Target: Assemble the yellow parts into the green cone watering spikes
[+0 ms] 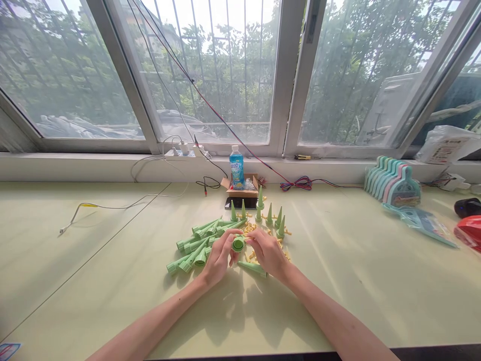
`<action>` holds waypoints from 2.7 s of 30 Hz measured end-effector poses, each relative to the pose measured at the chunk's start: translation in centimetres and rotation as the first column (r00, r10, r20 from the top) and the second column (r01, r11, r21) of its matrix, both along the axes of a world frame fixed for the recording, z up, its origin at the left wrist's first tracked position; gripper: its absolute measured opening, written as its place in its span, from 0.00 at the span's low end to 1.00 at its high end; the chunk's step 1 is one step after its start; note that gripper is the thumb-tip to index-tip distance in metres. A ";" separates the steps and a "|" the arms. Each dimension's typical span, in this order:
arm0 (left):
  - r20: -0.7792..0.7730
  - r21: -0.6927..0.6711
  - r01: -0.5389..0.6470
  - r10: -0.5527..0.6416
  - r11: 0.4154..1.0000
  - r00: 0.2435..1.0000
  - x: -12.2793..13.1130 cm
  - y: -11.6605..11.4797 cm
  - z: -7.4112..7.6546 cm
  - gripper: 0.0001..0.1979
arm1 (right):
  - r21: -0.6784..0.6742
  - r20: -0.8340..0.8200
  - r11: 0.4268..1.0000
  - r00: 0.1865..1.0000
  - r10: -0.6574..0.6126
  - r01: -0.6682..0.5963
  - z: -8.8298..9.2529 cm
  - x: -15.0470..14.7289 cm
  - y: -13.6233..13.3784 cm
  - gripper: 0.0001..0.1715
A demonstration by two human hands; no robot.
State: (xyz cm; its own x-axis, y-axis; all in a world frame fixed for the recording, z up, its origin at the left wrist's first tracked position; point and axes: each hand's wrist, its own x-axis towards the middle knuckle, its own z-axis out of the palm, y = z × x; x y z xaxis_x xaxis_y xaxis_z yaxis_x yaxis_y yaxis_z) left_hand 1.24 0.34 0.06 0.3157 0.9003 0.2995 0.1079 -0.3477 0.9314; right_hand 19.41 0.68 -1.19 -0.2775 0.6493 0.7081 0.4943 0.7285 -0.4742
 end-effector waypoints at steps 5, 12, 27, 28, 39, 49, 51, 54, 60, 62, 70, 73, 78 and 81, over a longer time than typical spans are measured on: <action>-0.039 0.038 0.006 -0.004 0.999 0.999 -0.1 0.1 -0.1 0.19 | 0.012 0.003 1.000 1.000 0.001 -0.001 0.2 0.1 0.0 0.10; -0.027 0.086 0.063 -0.061 0.994 0.998 -0.4 0.3 -0.5 0.16 | 0.024 0.040 1.000 0.999 -0.013 0.012 0.2 0.1 -0.2 0.13; -0.056 0.241 0.093 -0.081 0.966 0.995 -0.3 0.4 -0.7 0.20 | 0.009 0.041 0.999 0.999 -0.031 0.031 0.2 0.0 -0.2 0.18; -0.058 0.254 0.088 -0.076 0.963 0.995 -0.3 0.4 -0.8 0.20 | 0.008 0.035 1.000 0.999 -0.028 0.028 0.3 0.0 -0.2 0.18; 0.035 0.183 -0.082 0.077 0.980 0.996 0.2 0.2 -0.4 0.19 | 0.022 -0.006 0.997 0.997 -0.078 0.078 -0.1 -0.1 0.1 0.14; 0.081 0.011 -0.139 0.138 0.990 0.987 0.3 0.4 -0.5 0.20 | 0.081 0.004 0.995 0.998 -0.062 0.062 0.1 -0.2 -0.1 0.11; 0.102 -0.035 -0.100 0.103 0.994 0.989 0.4 0.3 -0.3 0.22 | 0.072 0.028 0.996 0.998 -0.050 0.048 -0.2 -0.1 0.0 0.11; 0.139 -0.084 -0.047 0.059 0.995 0.989 0.5 0.4 -0.2 0.22 | 0.061 0.054 0.998 0.998 -0.030 0.027 -0.5 -0.1 0.1 0.10; 0.140 -0.099 0.020 -0.006 0.995 0.990 0.2 0.5 -0.3 0.20 | 0.073 0.038 0.997 0.999 -0.022 0.019 -0.1 0.0 0.1 0.08; 0.128 -0.100 0.033 -0.020 0.994 0.992 0.1 0.5 -0.3 0.19 | 0.073 0.035 0.997 0.999 -0.024 0.021 0.0 0.0 0.1 0.08; 0.128 -0.096 0.075 -0.063 0.993 0.990 -0.1 0.6 -0.2 0.17 | 0.038 0.045 0.999 0.998 -0.040 0.038 -0.4 0.2 0.2 0.09; 0.128 -0.070 0.104 -0.094 0.992 0.987 -0.1 0.6 -0.4 0.16 | 0.030 0.042 0.997 0.997 -0.068 0.067 -0.5 0.2 0.3 0.10; 0.121 -0.043 0.141 -0.135 0.989 0.983 0.0 0.6 -0.7 0.18 | -0.023 0.047 0.994 0.994 -0.101 0.102 -0.6 0.2 0.3 0.13; 0.081 -0.004 0.140 -0.139 0.990 0.987 -0.1 0.6 -0.8 0.18 | -0.045 0.052 0.992 0.992 -0.115 0.117 -0.7 0.2 0.4 0.15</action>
State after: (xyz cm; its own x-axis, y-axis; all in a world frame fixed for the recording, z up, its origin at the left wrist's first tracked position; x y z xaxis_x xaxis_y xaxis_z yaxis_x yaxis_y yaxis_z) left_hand 1.19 0.95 -0.74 0.4137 0.8522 0.3204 -0.0161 -0.3450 0.9385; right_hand 19.65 1.09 -1.93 -0.2323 0.7117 0.6629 0.5982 0.6420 -0.4797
